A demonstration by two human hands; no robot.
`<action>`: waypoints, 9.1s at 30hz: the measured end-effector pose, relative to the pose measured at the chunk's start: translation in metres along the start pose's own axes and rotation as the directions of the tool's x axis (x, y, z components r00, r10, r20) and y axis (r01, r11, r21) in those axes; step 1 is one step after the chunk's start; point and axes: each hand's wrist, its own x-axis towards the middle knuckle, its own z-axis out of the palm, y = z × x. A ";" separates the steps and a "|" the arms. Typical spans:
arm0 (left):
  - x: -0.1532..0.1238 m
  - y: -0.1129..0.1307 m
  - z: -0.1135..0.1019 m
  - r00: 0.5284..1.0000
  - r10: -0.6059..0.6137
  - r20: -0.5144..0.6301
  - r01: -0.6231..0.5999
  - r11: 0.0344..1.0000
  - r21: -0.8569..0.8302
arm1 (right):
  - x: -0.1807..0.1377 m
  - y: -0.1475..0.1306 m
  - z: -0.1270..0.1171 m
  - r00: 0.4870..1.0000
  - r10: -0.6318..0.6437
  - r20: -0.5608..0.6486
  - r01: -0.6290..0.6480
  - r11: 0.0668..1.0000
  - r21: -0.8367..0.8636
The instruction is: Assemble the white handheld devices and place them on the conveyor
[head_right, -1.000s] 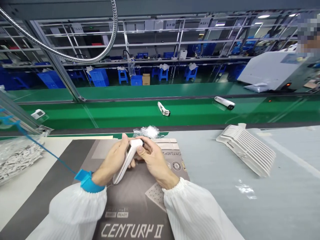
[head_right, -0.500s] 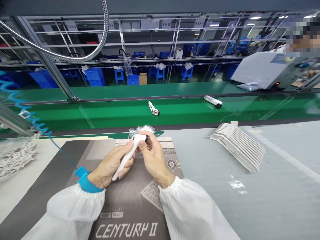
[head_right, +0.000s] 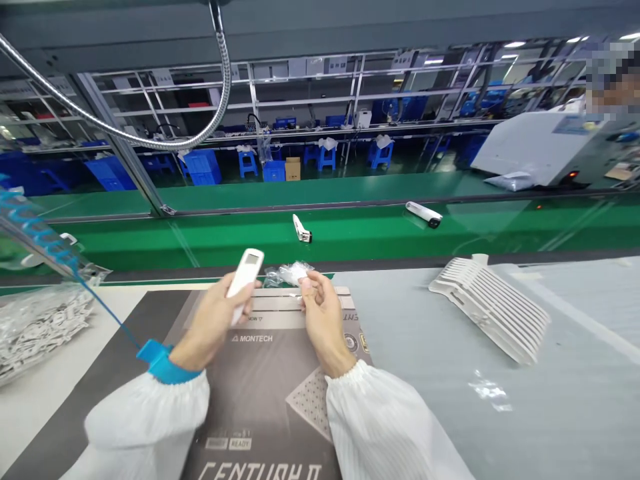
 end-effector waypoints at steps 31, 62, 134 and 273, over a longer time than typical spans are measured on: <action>0.205 0.008 0.033 0.984 0.179 -0.007 -0.050 0.314 0.948 | 0.003 0.014 -0.002 1.000 -0.011 -0.003 0.010 0.999 -0.052; -0.015 -0.032 0.020 0.968 0.174 0.179 -0.227 0.913 0.338 | 0.001 -0.001 -0.011 0.936 -0.287 0.201 0.348 0.832 -0.433; 0.000 -0.026 0.006 0.989 0.091 -0.120 -0.085 0.995 0.051 | 0.061 -0.104 -0.125 0.975 -0.162 0.154 0.192 0.260 -0.946; 0.003 -0.028 -0.011 0.991 -0.013 -0.132 -0.017 0.974 -0.226 | 0.085 -0.015 -0.027 0.930 -0.273 0.248 0.290 0.125 -0.949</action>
